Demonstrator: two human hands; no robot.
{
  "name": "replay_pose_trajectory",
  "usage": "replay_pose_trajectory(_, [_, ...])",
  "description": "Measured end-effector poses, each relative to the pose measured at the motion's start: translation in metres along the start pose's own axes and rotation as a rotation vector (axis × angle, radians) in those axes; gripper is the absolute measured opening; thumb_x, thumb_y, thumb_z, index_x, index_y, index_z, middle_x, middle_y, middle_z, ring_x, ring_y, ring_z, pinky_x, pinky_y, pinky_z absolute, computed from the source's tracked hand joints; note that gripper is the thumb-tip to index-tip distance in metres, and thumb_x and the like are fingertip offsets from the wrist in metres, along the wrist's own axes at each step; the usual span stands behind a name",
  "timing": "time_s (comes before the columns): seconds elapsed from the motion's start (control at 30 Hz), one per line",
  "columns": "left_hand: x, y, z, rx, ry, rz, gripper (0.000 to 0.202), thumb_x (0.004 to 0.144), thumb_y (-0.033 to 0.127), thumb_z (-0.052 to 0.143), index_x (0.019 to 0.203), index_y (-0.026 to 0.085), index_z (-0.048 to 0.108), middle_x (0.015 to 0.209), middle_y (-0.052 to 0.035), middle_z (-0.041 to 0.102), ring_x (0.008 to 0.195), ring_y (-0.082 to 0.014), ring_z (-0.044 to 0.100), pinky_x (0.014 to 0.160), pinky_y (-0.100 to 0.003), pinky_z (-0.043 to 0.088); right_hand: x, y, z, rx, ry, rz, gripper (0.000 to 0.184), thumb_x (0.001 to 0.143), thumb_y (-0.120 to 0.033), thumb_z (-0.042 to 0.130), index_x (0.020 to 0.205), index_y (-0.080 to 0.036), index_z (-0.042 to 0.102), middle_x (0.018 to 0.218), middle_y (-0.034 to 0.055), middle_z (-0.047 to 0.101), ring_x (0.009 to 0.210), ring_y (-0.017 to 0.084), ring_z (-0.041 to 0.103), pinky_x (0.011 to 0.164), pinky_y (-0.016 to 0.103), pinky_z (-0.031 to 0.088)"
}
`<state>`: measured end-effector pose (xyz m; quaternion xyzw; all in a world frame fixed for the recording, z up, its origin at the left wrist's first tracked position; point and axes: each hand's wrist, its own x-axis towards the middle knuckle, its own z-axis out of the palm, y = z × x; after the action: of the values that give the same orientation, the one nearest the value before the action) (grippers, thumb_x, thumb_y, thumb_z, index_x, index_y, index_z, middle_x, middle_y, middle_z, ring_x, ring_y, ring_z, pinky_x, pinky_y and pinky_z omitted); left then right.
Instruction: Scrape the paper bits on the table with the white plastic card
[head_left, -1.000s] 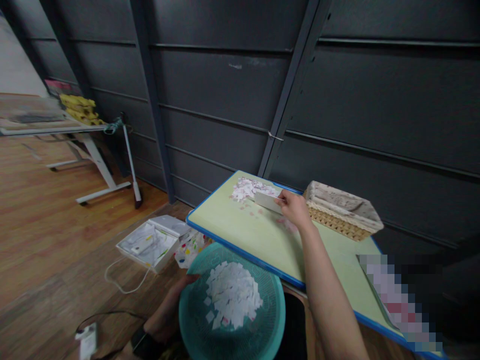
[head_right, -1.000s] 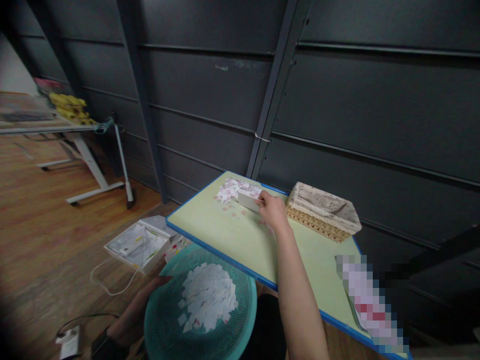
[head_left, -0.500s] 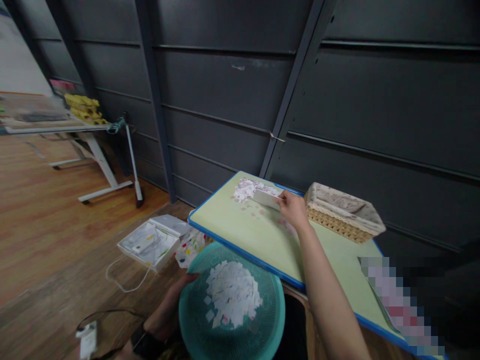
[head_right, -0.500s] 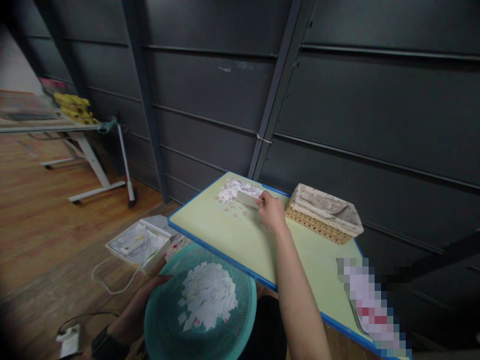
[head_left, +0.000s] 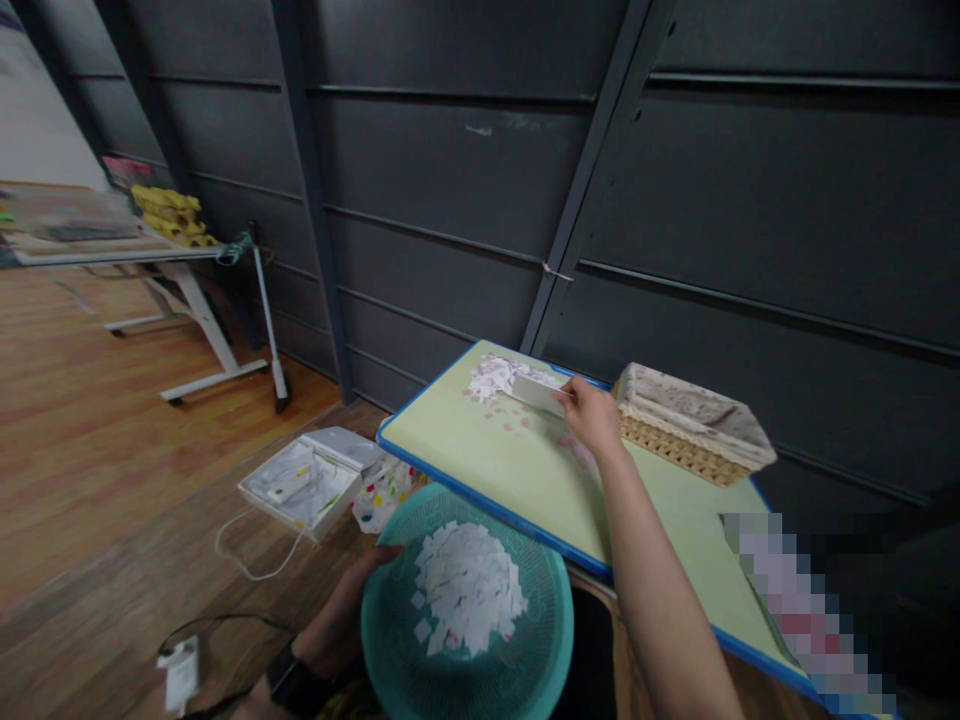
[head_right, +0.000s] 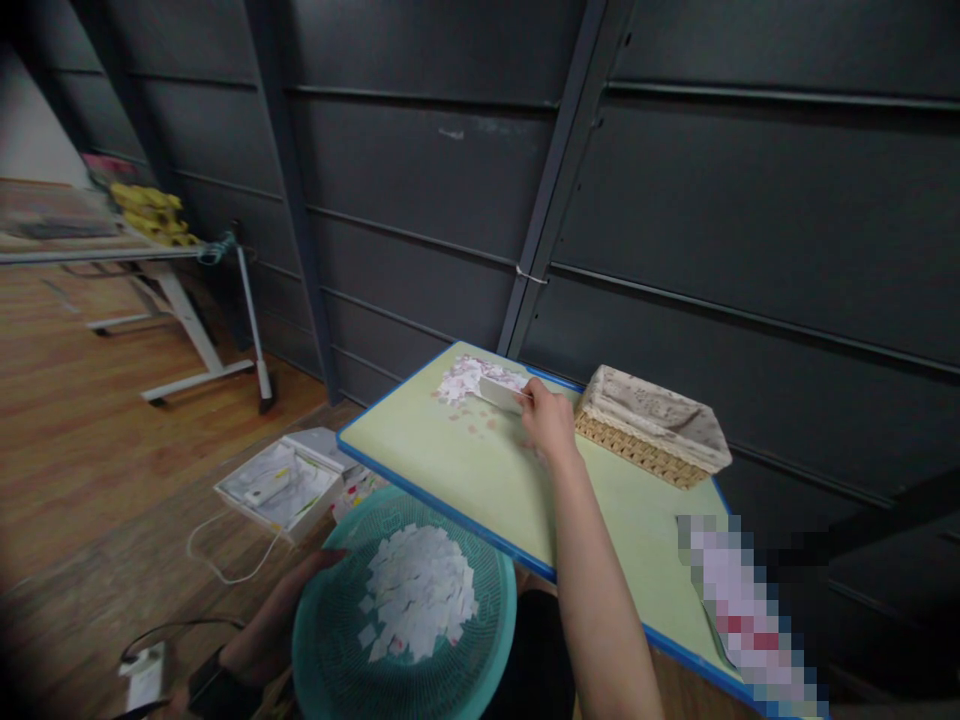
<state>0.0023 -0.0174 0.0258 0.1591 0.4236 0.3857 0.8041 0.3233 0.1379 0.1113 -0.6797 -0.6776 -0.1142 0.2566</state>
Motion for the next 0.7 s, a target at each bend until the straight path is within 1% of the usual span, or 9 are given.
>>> replay_pose_trajectory(0.1, [-0.002, 0.002, 0.005, 0.0, 0.019, 0.016, 0.01, 0.073, 0.026, 0.067, 0.071, 0.017, 0.067, 0.062, 0.0, 0.075, 0.059, -0.0153, 0.068, 0.061, -0.024, 0.052, 0.0, -0.003, 0.007, 0.011, -0.009, -0.008, 0.021, 0.085, -0.032, 0.045, 0.089, -0.02, 0.061, 0.073, 0.0059, 0.066, 0.064, 0.019, 0.055, 0.057, 0.026, 0.027])
replay_pose_trajectory(0.2, [-0.003, 0.003, 0.008, -0.001, 0.045, 0.017, 0.012, 0.073, 0.028, 0.066, 0.07, 0.017, 0.067, 0.06, 0.0003, 0.074, 0.057, -0.0149, 0.067, 0.059, -0.024, 0.051, -0.001, -0.004, 0.009, 0.031, -0.043, -0.033, 0.02, 0.084, -0.031, 0.045, 0.087, -0.02, 0.061, 0.07, 0.0045, 0.065, 0.062, 0.018, 0.054, 0.057, 0.026, 0.027])
replay_pose_trajectory(0.3, [-0.002, 0.002, 0.005, 0.021, 0.013, -0.008, 0.014, 0.076, 0.028, 0.064, 0.071, 0.015, 0.068, 0.06, -0.0002, 0.074, 0.057, -0.0161, 0.067, 0.059, -0.025, 0.051, -0.001, -0.001, 0.002, 0.076, -0.062, -0.064, 0.017, 0.082, -0.032, 0.047, 0.082, -0.021, 0.06, 0.069, 0.0033, 0.064, 0.062, 0.018, 0.054, 0.057, 0.025, 0.028])
replay_pose_trajectory(0.4, [0.0, 0.001, 0.0, 0.02, -0.034, -0.013, 0.015, 0.077, 0.028, 0.063, 0.072, 0.015, 0.069, 0.063, -0.0001, 0.075, 0.059, -0.017, 0.067, 0.061, -0.026, 0.051, -0.001, 0.003, -0.006, 0.121, -0.054, -0.058, 0.017, 0.08, -0.032, 0.049, 0.078, -0.02, 0.06, 0.068, 0.0027, 0.063, 0.063, 0.017, 0.053, 0.057, 0.024, 0.028])
replay_pose_trajectory(0.5, [0.002, 0.0, -0.003, 0.02, -0.037, -0.007, 0.013, 0.076, 0.026, 0.063, 0.072, 0.016, 0.07, 0.063, 0.0011, 0.075, 0.061, -0.0175, 0.067, 0.062, -0.026, 0.051, -0.001, 0.002, -0.008, 0.135, -0.037, -0.042, 0.017, 0.08, -0.032, 0.048, 0.078, -0.02, 0.06, 0.069, 0.003, 0.063, 0.062, 0.017, 0.053, 0.057, 0.025, 0.029])
replay_pose_trajectory(0.6, [0.002, 0.0, -0.002, 0.041, -0.01, 0.017, 0.009, 0.074, 0.024, 0.065, 0.07, 0.017, 0.07, 0.061, 0.0019, 0.074, 0.058, -0.017, 0.067, 0.06, -0.025, 0.05, -0.002, -0.005, 0.0, 0.148, -0.038, -0.061, 0.018, 0.081, -0.033, 0.047, 0.08, -0.021, 0.06, 0.068, 0.0026, 0.063, 0.061, 0.017, 0.053, 0.057, 0.025, 0.029])
replay_pose_trajectory(0.7, [0.0, 0.001, 0.0, 0.033, 0.002, 0.025, 0.01, 0.073, 0.024, 0.066, 0.07, 0.016, 0.07, 0.062, 0.0006, 0.074, 0.061, -0.0176, 0.067, 0.061, -0.025, 0.051, -0.003, -0.011, 0.01, 0.153, -0.04, -0.095, 0.017, 0.083, -0.031, 0.045, 0.083, -0.021, 0.059, 0.07, 0.0032, 0.064, 0.061, 0.017, 0.054, 0.057, 0.025, 0.028])
